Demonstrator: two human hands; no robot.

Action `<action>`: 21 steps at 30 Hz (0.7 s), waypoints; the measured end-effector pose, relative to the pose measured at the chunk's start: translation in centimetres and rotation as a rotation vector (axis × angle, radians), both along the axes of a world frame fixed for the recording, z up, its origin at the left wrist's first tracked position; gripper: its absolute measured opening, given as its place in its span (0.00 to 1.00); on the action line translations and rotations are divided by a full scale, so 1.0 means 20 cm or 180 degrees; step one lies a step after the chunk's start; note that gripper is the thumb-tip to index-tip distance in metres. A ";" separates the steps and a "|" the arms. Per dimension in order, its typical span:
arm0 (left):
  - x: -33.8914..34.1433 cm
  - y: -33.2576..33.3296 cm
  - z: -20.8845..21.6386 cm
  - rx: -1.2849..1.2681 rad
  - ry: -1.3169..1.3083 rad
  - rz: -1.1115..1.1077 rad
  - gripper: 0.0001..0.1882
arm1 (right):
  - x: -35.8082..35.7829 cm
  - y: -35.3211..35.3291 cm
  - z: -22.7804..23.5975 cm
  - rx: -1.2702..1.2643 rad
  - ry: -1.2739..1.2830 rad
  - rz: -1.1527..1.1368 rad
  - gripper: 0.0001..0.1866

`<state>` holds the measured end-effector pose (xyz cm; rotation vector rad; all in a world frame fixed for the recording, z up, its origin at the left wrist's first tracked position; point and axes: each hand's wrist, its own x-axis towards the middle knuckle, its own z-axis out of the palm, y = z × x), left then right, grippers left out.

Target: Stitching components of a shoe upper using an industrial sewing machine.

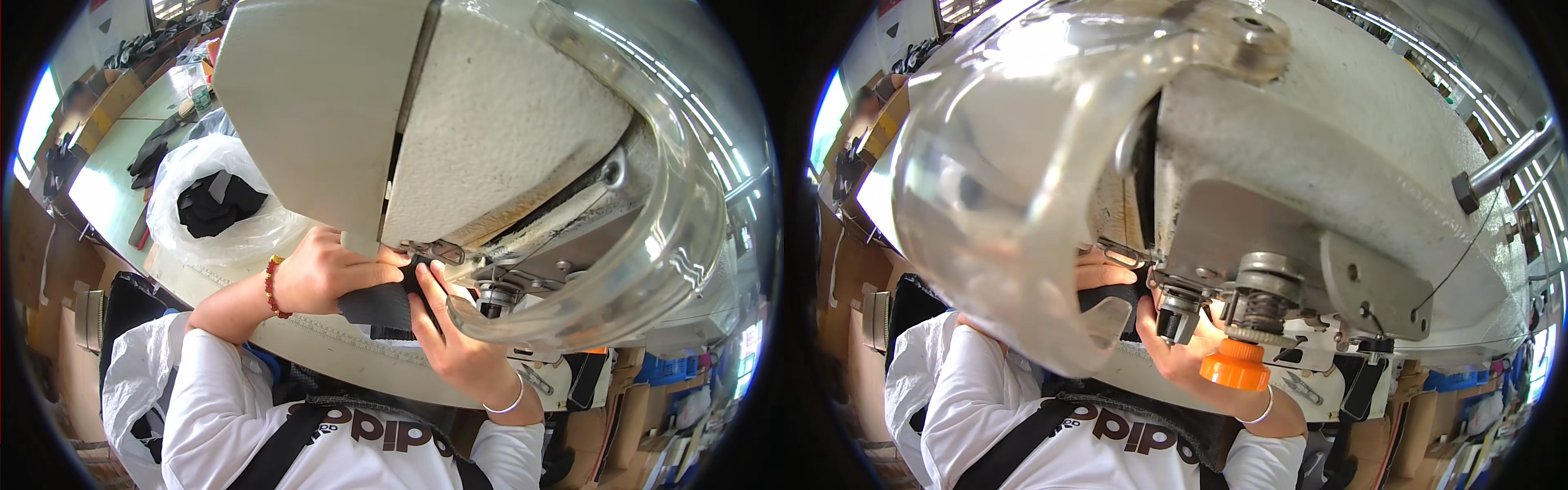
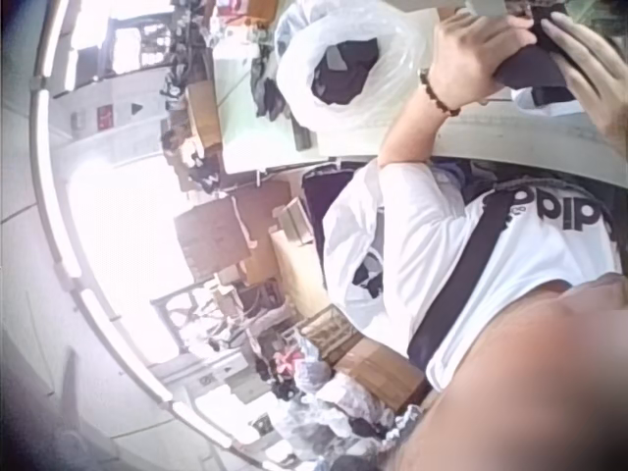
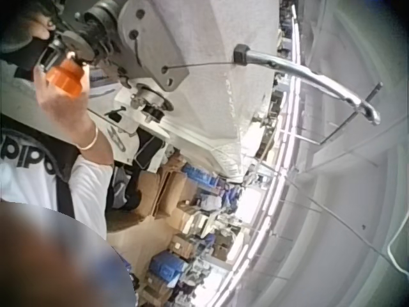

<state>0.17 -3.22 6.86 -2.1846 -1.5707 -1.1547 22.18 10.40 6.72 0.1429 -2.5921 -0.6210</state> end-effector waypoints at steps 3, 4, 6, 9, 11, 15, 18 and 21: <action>0.03 -0.02 0.00 -0.0136 -0.0103 0.0153 0.20 | 0.01 0.01 -0.01 -0.0121 -0.0122 0.0029 0.12; 0.03 -0.02 -0.01 -0.0285 -0.0240 0.0101 0.20 | 0.01 0.02 -0.03 -0.0477 -0.0113 0.0018 0.13; 0.01 0.00 -0.03 0.0028 0.0141 0.0112 0.21 | 0.00 0.02 -0.06 -0.1038 -0.0007 0.0085 0.15; -0.01 0.03 -0.08 0.0186 0.0064 -0.0141 0.22 | 0.00 0.05 -0.09 -0.1646 0.0174 0.0439 0.15; -0.03 0.04 -0.09 0.0195 -0.0205 -0.0237 0.21 | -0.01 0.07 -0.09 -0.1324 0.0307 0.0430 0.10; -0.03 -0.01 -0.07 -0.0786 -0.2122 0.0028 0.15 | -0.02 0.07 -0.06 -0.0308 0.0258 0.0251 0.14; -0.03 -0.01 -0.05 -0.0976 -0.3038 -0.0331 0.11 | 0.00 0.06 -0.04 -0.0393 0.0255 0.0297 0.14; -0.04 0.00 -0.03 -0.0854 -0.2173 -0.0525 0.16 | -0.01 0.04 -0.03 -0.0528 0.0307 0.0340 0.14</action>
